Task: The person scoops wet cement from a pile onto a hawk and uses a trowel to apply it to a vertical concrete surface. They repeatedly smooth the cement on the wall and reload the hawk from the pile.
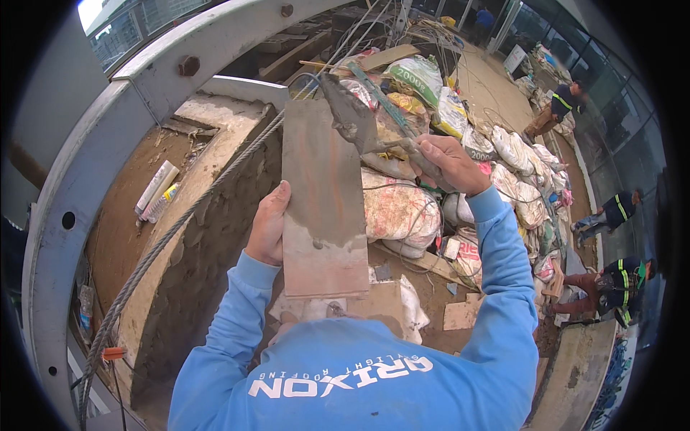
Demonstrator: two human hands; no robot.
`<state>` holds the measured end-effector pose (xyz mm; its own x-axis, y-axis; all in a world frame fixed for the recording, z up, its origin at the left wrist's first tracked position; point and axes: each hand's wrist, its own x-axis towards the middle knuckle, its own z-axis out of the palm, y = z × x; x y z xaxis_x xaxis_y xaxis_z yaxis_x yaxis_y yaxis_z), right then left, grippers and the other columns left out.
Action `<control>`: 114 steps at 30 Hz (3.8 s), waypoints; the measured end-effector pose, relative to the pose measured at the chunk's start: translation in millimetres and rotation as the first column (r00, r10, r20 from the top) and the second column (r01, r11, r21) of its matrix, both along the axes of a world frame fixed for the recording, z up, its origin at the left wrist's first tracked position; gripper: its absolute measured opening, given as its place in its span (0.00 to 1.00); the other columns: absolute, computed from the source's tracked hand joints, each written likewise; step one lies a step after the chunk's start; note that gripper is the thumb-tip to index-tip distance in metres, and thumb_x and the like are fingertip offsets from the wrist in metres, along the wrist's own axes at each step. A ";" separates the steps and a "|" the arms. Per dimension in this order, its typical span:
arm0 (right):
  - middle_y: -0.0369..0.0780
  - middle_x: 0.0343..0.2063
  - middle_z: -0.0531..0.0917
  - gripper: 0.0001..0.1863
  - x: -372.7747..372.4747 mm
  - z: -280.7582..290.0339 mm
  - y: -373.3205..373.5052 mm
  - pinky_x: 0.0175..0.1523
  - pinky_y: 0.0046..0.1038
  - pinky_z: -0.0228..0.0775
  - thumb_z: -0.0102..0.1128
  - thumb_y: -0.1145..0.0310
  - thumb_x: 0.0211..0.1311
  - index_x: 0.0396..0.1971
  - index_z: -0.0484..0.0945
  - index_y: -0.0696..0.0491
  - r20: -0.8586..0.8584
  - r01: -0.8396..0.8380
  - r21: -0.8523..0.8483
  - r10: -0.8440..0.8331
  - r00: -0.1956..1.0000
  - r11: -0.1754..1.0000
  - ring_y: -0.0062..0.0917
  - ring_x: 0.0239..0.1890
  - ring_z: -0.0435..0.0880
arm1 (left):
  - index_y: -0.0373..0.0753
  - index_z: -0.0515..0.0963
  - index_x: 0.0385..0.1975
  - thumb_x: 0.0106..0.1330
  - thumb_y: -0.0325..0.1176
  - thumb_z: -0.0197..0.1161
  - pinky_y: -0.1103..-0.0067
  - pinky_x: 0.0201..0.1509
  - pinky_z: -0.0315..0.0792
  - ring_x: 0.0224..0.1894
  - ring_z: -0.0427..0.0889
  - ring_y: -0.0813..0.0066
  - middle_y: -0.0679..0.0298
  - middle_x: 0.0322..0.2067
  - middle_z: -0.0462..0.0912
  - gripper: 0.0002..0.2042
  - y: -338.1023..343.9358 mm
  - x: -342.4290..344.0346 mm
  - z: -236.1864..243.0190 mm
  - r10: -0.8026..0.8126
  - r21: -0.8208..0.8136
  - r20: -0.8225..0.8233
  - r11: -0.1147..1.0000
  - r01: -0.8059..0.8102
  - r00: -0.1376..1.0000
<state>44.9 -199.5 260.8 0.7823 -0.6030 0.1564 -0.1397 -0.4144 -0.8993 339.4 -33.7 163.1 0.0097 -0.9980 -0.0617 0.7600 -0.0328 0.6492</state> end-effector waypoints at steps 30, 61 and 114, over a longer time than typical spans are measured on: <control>0.49 0.41 0.78 0.17 -18.0 -177.6 57.3 0.44 0.40 0.73 0.57 0.83 0.51 0.44 0.75 0.58 0.418 0.586 -0.537 -0.412 0.810 0.607 0.48 0.41 0.79 | 0.32 0.67 0.62 0.78 0.46 0.47 0.67 0.60 0.77 0.55 0.81 0.62 0.54 0.58 0.77 0.24 -16.7 -89.2 -21.6 -0.234 0.048 -0.313 0.964 0.261 0.920; 0.33 0.24 0.69 0.27 15.1 -218.8 216.6 0.23 0.22 0.63 0.35 0.41 0.77 0.46 0.68 0.52 0.399 -0.399 0.909 -0.521 0.755 0.119 0.17 0.18 0.66 | 0.31 0.70 0.57 0.78 0.40 0.52 0.74 0.58 0.71 0.52 0.76 0.73 0.61 0.52 0.77 0.19 -40.9 -92.5 -33.6 0.723 -0.349 0.178 0.681 -0.644 0.668; 0.31 0.19 0.68 0.30 136.7 -250.9 127.3 0.19 0.23 0.60 0.41 0.36 0.72 0.36 0.71 0.52 0.314 -0.259 0.947 -0.382 0.869 0.188 0.17 0.14 0.66 | 0.29 0.76 0.55 0.70 0.32 0.60 0.69 0.43 0.77 0.40 0.87 0.52 0.43 0.37 0.85 0.17 227.0 136.9 -225.3 -0.211 0.147 0.971 0.899 -0.414 -0.114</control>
<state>181.6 -72.2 9.9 0.7708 -0.5535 -0.3156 0.3641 0.7891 -0.4947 476.3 193.3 -62.2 0.4673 -0.8751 -0.1258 -0.6594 -0.4398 0.6097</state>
